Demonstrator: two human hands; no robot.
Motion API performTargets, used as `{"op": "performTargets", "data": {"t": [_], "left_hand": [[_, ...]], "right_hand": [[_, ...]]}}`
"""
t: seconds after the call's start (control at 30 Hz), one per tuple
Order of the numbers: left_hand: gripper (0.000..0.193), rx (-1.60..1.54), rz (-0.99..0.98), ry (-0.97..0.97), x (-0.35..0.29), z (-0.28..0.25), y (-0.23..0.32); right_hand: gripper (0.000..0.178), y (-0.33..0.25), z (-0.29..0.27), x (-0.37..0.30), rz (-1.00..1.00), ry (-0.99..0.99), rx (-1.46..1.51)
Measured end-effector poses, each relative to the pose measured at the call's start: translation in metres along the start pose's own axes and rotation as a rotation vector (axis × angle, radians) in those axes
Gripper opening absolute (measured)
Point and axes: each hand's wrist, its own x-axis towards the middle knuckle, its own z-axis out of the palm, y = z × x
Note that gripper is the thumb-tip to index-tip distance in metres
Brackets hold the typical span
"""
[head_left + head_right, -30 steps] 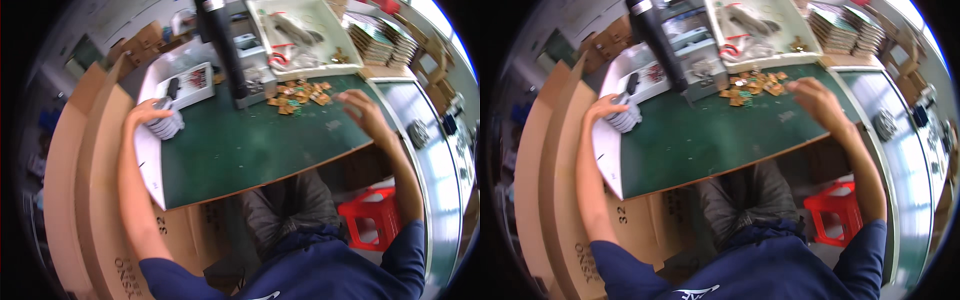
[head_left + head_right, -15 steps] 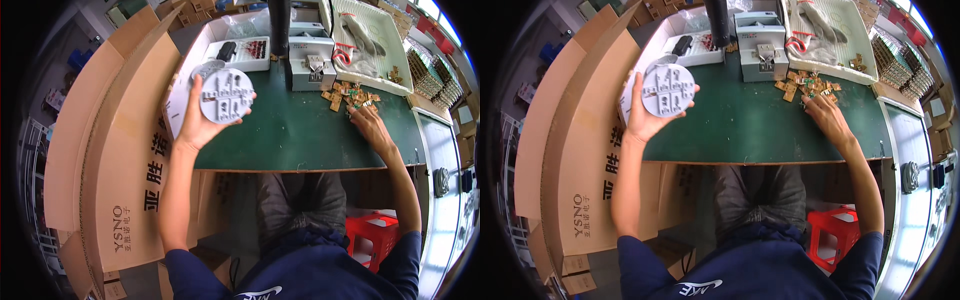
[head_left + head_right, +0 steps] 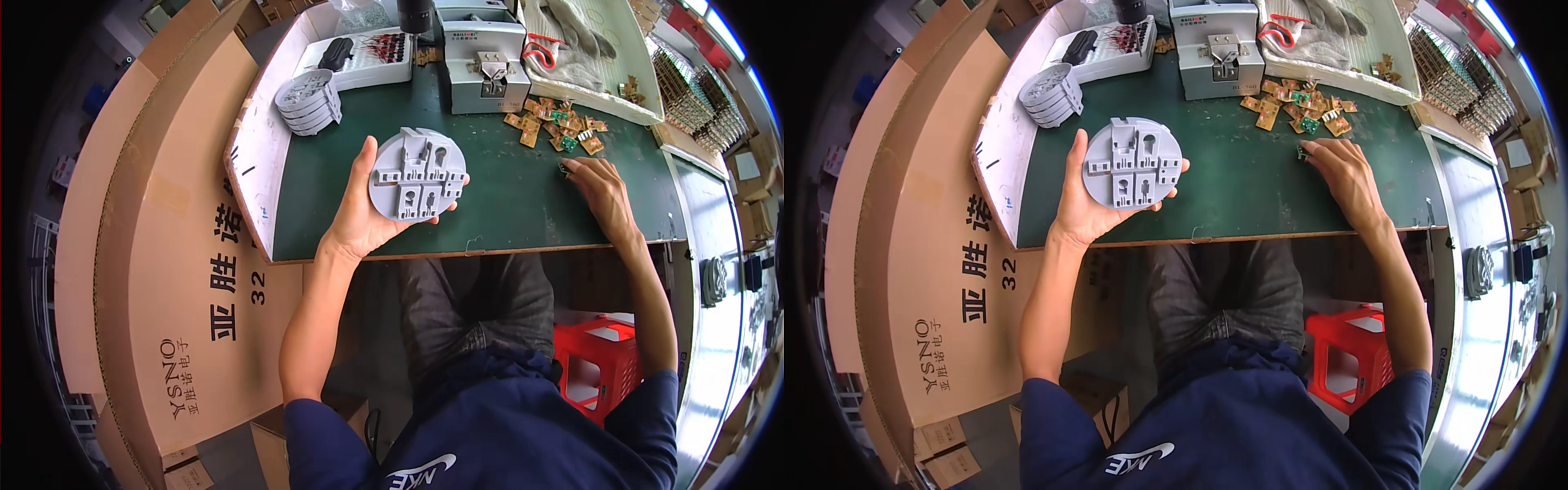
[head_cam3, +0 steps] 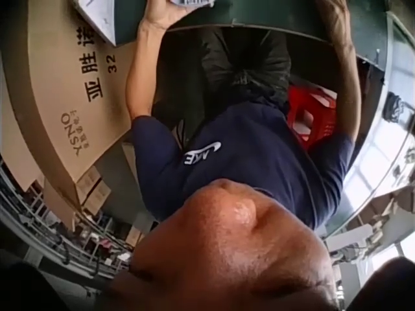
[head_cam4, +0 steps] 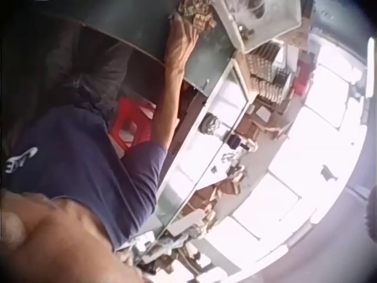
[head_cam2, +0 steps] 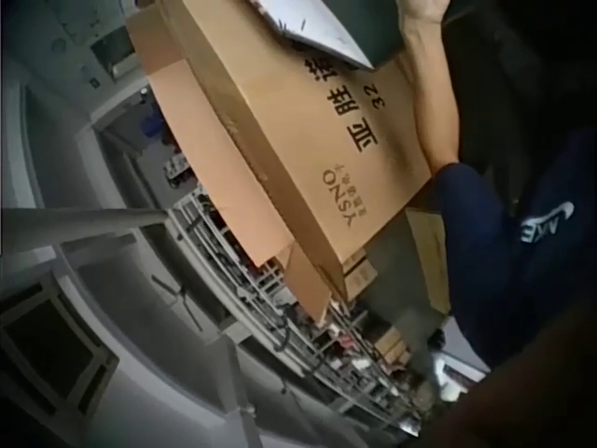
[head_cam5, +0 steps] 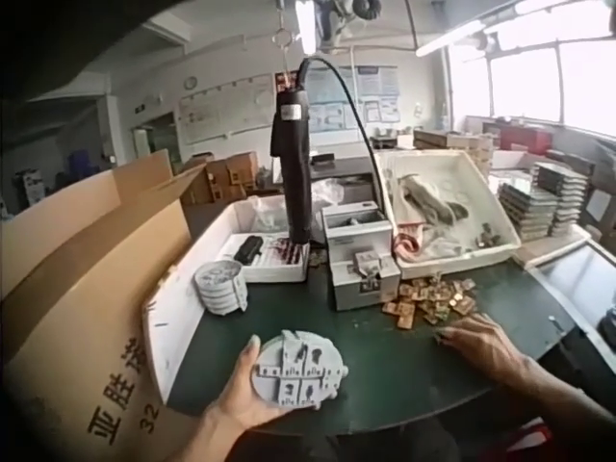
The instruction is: Assembling small electronic or mechanical components onto a base plate at a workbench using an electric screwdriver.
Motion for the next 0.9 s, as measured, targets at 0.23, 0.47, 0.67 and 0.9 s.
{"op": "performTargets", "data": {"t": [0.23, 0.47, 0.67, 0.9], "left_hand": [[0.102, 0.072, 0.023, -0.006, 0.000, -0.005, -0.004], [0.089, 0.052, 0.050, -0.091, 0.000, -0.003, -0.005], [0.092, 0.151, 0.031, -0.082, -0.013, -0.002, -0.003], [0.097, -0.022, -0.477, -0.272, -0.028, 0.060, -0.106]], "right_hand": [[0.029, -0.003, -0.004, 0.001, 0.075, 0.035, 0.112], [0.029, 0.001, -0.004, -0.003, 0.016, 0.019, 0.113], [0.030, -0.006, -0.002, -0.006, 0.038, 0.050, 0.155], [0.034, 0.018, 0.020, -0.006, 0.290, 0.243, 0.217]]}}
